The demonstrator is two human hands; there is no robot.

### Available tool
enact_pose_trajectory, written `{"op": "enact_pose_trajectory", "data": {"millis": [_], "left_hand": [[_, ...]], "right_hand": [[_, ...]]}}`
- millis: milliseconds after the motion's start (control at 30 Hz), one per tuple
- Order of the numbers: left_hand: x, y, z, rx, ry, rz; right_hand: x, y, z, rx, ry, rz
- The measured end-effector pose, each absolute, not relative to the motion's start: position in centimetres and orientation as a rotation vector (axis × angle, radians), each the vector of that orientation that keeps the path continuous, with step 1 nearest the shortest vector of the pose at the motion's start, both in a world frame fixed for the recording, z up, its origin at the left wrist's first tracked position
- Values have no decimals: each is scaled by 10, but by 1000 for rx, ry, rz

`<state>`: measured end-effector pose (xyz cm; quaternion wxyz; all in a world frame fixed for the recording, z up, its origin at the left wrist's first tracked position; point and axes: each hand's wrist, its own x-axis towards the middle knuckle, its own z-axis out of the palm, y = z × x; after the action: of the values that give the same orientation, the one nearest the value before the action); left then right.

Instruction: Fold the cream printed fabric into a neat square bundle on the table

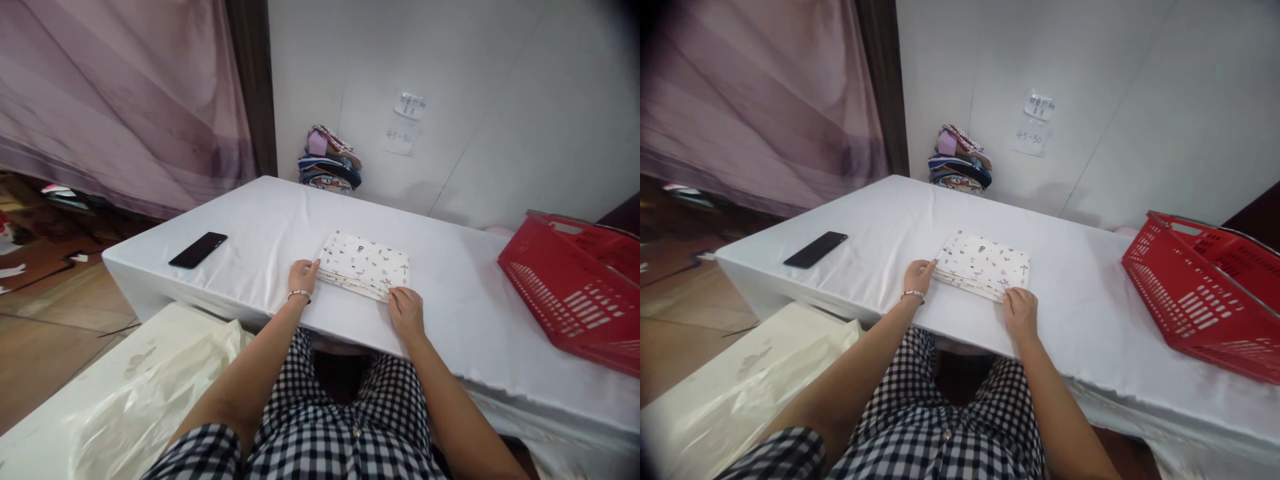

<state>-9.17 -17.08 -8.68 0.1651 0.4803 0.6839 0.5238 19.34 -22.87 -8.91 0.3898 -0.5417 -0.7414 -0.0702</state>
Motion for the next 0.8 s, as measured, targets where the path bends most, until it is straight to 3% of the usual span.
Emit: {"op": "enact_pose_trajectory", "data": {"millis": [233,533,800], "left_hand": [[-88,-164,-87,1513,2006,1342],[-89,-163,-89,1407,2024,1412],[-89,-167,-86,1399,2079,1344]], "right_hand": [[194,-227,-90,-1371,-1896,-165],[198,-224,-91,-1390,-1751,-123],[213,-216,-100,-1499,-1228,224]]}}
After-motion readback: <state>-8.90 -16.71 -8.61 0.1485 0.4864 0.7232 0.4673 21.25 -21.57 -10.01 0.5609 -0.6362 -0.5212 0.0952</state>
